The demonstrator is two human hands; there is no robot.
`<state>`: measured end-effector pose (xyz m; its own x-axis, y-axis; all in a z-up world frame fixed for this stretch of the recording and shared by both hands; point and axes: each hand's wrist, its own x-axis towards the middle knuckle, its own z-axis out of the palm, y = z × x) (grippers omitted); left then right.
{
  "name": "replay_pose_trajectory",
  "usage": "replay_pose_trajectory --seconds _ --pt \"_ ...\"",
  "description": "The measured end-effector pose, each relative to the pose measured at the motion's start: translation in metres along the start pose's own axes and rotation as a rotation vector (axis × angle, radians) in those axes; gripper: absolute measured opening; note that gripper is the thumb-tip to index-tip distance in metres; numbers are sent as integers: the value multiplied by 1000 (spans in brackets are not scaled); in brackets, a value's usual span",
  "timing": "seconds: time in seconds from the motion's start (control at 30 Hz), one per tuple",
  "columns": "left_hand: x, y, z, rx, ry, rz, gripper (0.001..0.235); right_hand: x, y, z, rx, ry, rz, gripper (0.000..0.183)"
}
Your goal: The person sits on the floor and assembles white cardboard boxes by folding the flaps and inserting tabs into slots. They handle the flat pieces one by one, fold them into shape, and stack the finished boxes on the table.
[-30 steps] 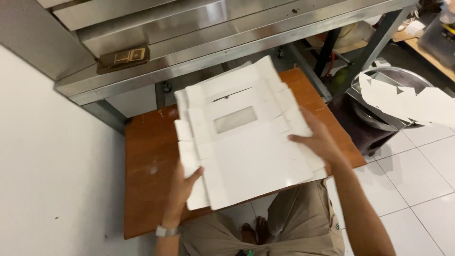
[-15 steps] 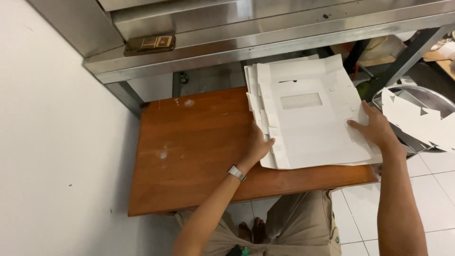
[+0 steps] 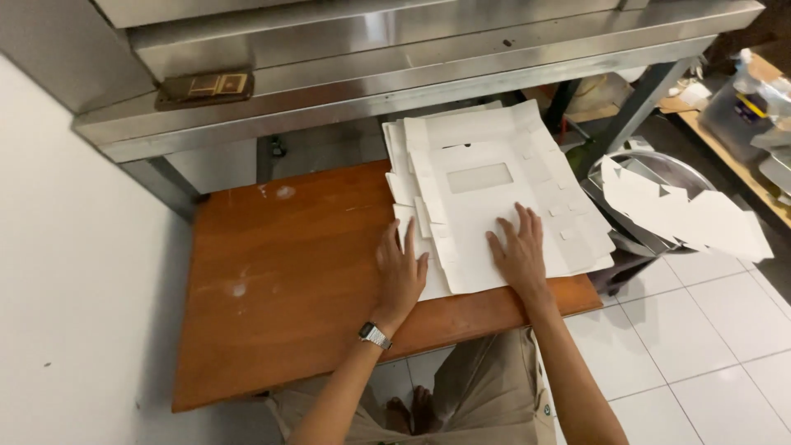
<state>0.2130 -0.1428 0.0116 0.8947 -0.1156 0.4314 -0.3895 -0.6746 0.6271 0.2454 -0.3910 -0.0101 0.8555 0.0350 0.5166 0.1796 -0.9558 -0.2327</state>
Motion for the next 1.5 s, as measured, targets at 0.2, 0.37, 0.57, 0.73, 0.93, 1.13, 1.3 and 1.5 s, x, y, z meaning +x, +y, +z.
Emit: replay_pose_trajectory --seconds 0.2,0.37,0.57,0.73,0.93,1.13,1.3,1.5 --pt "4 -1 -4 256 -234 150 48 -24 -58 -33 92 -359 -236 104" --pt "5 7 -10 350 -255 124 50 -29 -55 -26 182 -313 -247 97" --pt "6 19 -20 310 -346 87 55 -32 -52 -24 279 -297 -235 83" --pt "3 16 -20 340 -294 157 56 -30 -49 -23 284 -304 -232 86" --pt "5 23 -29 224 -354 95 60 -31 -47 -19 325 -290 -228 87" --pt "3 21 -27 148 -272 113 60 -27 -51 -35 479 -273 -187 64" --pt "1 14 -22 127 -256 131 62 -26 -55 -45 641 -291 -128 47" --pt "0 16 -22 124 -211 161 59 -36 -55 -43 731 -107 -98 17"
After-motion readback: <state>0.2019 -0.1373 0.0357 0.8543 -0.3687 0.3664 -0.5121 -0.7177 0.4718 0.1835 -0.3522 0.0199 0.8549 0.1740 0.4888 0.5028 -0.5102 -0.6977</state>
